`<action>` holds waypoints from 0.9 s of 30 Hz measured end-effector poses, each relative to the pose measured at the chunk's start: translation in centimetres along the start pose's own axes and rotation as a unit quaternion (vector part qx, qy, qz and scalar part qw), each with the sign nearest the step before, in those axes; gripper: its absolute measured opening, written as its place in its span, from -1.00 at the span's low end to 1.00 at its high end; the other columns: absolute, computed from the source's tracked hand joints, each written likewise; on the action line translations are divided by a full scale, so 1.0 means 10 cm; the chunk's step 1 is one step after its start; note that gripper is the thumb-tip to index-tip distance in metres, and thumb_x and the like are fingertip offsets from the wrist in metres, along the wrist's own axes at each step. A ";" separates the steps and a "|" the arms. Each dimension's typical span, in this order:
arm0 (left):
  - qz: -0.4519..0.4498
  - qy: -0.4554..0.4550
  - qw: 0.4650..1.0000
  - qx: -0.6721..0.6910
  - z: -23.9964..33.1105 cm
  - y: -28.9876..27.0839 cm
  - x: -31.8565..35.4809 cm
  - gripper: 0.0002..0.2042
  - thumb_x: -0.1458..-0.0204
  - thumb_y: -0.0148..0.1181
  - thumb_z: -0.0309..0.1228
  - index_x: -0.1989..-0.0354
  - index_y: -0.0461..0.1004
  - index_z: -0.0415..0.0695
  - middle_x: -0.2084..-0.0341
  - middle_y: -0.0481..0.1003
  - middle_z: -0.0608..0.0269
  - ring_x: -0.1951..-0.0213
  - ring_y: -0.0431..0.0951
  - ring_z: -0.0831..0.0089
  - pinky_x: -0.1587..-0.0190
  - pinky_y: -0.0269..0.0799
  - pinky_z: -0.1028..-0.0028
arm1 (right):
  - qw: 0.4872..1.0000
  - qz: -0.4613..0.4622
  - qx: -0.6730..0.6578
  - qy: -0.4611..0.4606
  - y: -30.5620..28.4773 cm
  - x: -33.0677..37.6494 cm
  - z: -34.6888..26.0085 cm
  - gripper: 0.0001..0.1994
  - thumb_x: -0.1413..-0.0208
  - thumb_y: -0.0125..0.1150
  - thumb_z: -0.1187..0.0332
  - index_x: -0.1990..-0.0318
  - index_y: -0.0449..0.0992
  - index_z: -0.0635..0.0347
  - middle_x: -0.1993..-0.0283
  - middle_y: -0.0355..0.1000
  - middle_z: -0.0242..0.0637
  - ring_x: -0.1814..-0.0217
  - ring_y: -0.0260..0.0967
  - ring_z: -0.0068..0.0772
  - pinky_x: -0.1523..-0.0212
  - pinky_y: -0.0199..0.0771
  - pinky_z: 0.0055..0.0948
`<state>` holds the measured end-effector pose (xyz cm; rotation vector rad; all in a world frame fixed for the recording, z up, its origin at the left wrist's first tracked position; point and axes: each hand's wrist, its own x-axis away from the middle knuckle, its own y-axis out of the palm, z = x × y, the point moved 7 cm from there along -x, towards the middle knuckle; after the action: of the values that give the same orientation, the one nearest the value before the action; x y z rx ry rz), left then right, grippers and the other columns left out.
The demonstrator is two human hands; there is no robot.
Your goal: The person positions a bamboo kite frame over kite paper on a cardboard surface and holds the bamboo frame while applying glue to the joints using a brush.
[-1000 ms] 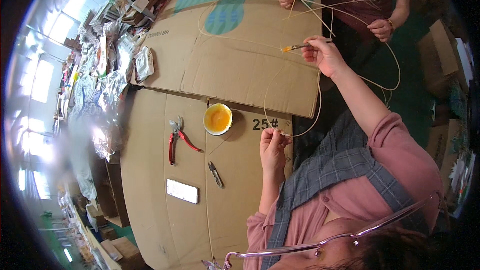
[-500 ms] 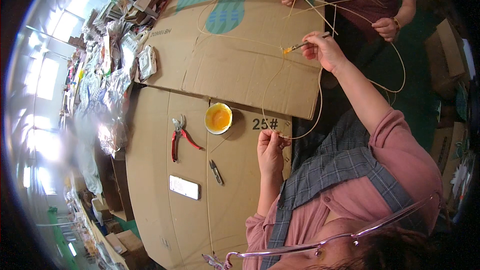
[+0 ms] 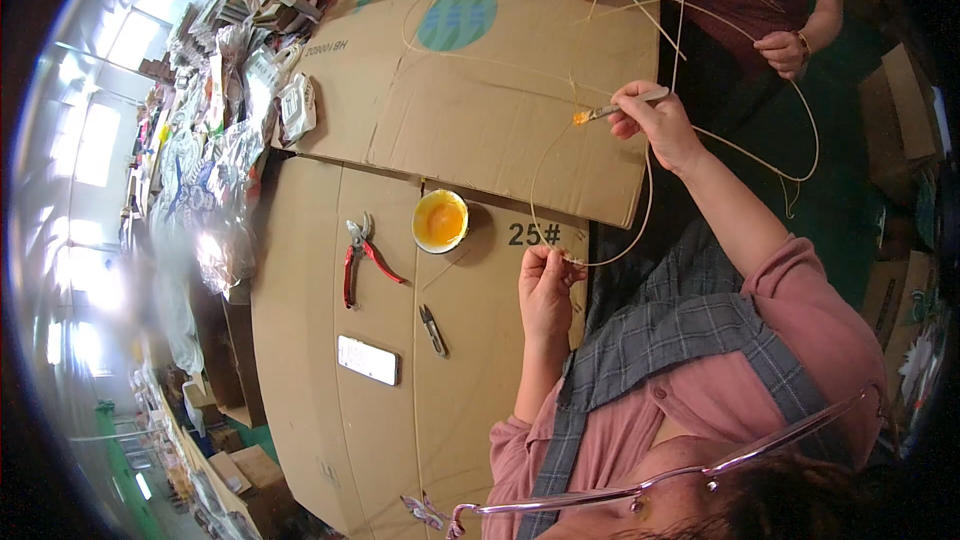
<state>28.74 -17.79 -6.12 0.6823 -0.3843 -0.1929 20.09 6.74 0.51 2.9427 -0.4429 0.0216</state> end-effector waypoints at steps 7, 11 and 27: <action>-0.006 -0.004 1.000 0.008 0.03 0.05 0.01 -0.94 -0.09 -0.04 -0.44 0.33 0.28 -0.13 0.47 0.40 0.30 0.46 0.46 0.52 0.38 0.42 0.49 | 0.992 0.019 0.094 -0.085 0.09 0.15 -0.01 -0.85 -0.10 0.00 0.34 0.33 0.41 0.24 0.48 0.41 -0.36 0.50 0.37 -0.64 0.45 0.40 -0.67; -0.003 0.000 1.000 0.003 0.03 0.03 0.02 -0.94 -0.09 -0.04 -0.43 0.34 0.28 -0.13 0.48 0.40 0.29 0.46 0.46 0.52 0.38 0.42 0.50 | 0.995 -0.003 0.072 -0.066 0.24 0.29 -0.01 -0.85 -0.11 0.01 0.34 0.32 0.41 0.24 0.48 0.40 -0.37 0.48 0.38 -0.64 0.43 0.41 -0.67; -0.015 -0.010 0.999 0.036 0.02 0.06 0.02 -0.94 -0.09 -0.04 -0.42 0.33 0.28 -0.12 0.49 0.41 0.29 0.45 0.48 0.49 0.40 0.42 0.53 | 0.985 0.003 0.132 -0.112 0.31 0.35 0.06 -0.83 -0.11 0.02 0.33 0.30 0.41 0.26 0.43 0.41 -0.39 0.41 0.38 -0.65 0.36 0.42 -0.65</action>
<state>28.86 -17.53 -5.58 0.7588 -0.4016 -0.2161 22.51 2.72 0.59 3.2195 -0.5147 -0.2729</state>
